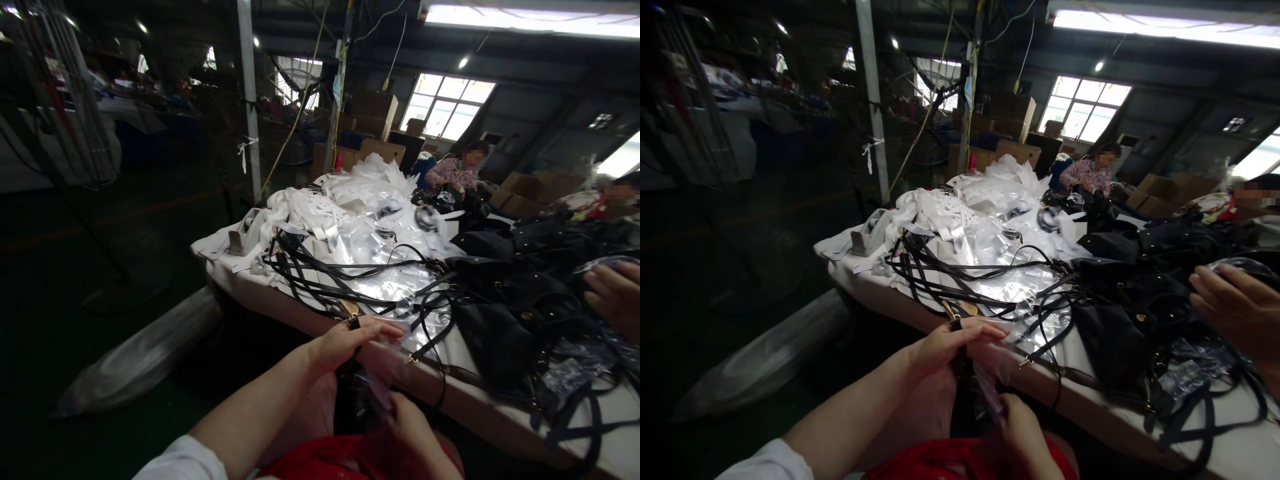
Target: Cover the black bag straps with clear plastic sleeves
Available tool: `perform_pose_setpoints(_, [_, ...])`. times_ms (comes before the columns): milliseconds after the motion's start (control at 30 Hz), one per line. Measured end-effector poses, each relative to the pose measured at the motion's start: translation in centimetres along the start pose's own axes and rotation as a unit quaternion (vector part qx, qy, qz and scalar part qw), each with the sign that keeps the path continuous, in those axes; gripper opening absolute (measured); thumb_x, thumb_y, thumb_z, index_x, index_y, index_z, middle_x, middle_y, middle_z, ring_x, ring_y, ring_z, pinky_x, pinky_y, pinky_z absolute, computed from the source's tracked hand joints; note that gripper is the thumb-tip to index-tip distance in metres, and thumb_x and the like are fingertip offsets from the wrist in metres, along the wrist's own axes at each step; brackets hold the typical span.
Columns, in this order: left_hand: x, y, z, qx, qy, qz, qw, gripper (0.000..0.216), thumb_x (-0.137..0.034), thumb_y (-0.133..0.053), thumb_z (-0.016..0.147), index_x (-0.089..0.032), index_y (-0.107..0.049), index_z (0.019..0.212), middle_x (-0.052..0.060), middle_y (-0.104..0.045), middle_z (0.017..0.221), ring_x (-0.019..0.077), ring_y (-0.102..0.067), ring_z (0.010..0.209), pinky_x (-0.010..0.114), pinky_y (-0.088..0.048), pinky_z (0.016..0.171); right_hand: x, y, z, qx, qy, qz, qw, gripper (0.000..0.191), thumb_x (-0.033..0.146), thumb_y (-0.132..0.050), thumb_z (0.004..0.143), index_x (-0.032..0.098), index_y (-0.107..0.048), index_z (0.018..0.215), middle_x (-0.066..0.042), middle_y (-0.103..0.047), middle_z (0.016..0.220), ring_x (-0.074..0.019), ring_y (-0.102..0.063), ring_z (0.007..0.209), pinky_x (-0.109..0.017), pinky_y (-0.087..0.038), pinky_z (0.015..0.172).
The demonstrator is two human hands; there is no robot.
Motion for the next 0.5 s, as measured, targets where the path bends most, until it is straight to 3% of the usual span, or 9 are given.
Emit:
perform_pose_setpoints(67, [0.4, -0.4, -0.7, 0.017, 0.012, 0.051, 0.998, 0.044, -0.048, -0.053, 0.094, -0.014, -0.075, 0.111, 0.015, -0.065, 0.127, 0.0280, -0.060, 0.118, 0.040, -0.042, 0.107, 1.3, 2.7, -0.1, -0.030, 0.026, 0.090, 0.995, 0.038, 0.041, -0.057, 0.079, 0.020, -0.072, 0.107, -0.013, -0.070, 0.111, -0.0289, -0.063, 0.106, -0.035, -0.047, 0.092])
perform_pose_setpoints(100, [0.7, -0.6, -1.0, 0.027, 0.023, 0.067, 0.997, 0.045, -0.049, -0.052, 0.094, -0.014, -0.074, 0.112, 0.015, -0.065, 0.127, 0.0279, -0.060, 0.118, 0.040, -0.043, 0.107, 2.1, 3.9, -0.4, -0.032, 0.040, 0.164, 0.985, 0.044, 0.048, -0.054, 0.083, 0.019, -0.071, 0.112, -0.013, -0.069, 0.111, -0.0282, -0.063, 0.104, -0.036, -0.047, 0.092])
perform_pose_setpoints(200, [2.0, -1.1, -1.7, 0.037, 0.044, 0.123, 0.991, 0.044, -0.049, -0.050, 0.095, -0.017, -0.073, 0.115, 0.012, -0.067, 0.125, 0.0269, -0.059, 0.120, 0.040, -0.043, 0.108, 4.7, 7.1, -1.7, -0.016, 0.047, 0.365, 0.930, 0.062, 0.067, -0.041, 0.089, 0.018, -0.074, 0.107, -0.010, -0.070, 0.087, -0.0241, -0.063, 0.078, -0.036, -0.051, 0.076])
perform_pose_setpoints(367, [3.0, -1.2, -2.3, 0.025, 0.042, 0.174, 0.984, 0.041, -0.046, -0.048, 0.097, -0.020, -0.072, 0.117, 0.010, -0.067, 0.126, 0.0256, -0.057, 0.122, 0.040, -0.039, 0.112, 6.8, 9.6, -3.2, -0.193, -0.003, 0.327, 0.925, 0.049, 0.067, -0.060, 0.083, 0.020, -0.073, 0.074, -0.007, -0.069, 0.075, -0.0208, -0.060, 0.070, -0.031, -0.049, 0.069])
perform_pose_setpoints(433, [2.8, -1.4, -2.3, 0.040, 0.038, 0.171, 0.984, 0.041, -0.045, -0.047, 0.098, -0.020, -0.072, 0.118, 0.010, -0.066, 0.128, 0.0254, -0.056, 0.124, 0.040, -0.039, 0.112, 7.4, 9.0, -3.1, -0.131, -0.015, 0.345, 0.929, 0.057, 0.072, -0.056, 0.082, 0.019, -0.074, 0.071, -0.008, -0.070, 0.074, -0.0229, -0.063, 0.072, -0.034, -0.052, 0.073])
perform_pose_setpoints(500, [2.6, -1.9, -2.4, 0.080, 0.035, 0.159, 0.983, 0.042, -0.045, -0.045, 0.098, -0.019, -0.071, 0.119, 0.011, -0.064, 0.131, 0.0253, -0.056, 0.125, 0.040, -0.041, 0.111, 8.2, 7.9, -3.0, -0.008, -0.024, 0.427, 0.904, 0.066, 0.077, -0.050, 0.082, 0.018, -0.078, 0.089, -0.011, -0.075, 0.089, -0.0277, -0.068, 0.088, -0.041, -0.051, 0.088])
Point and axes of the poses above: each hand's wrist, its own z-axis towards the middle knuckle, its own y-axis out of the back of the hand, x = y × z, the point moved 2 cm from there along z, towards the middle knuckle
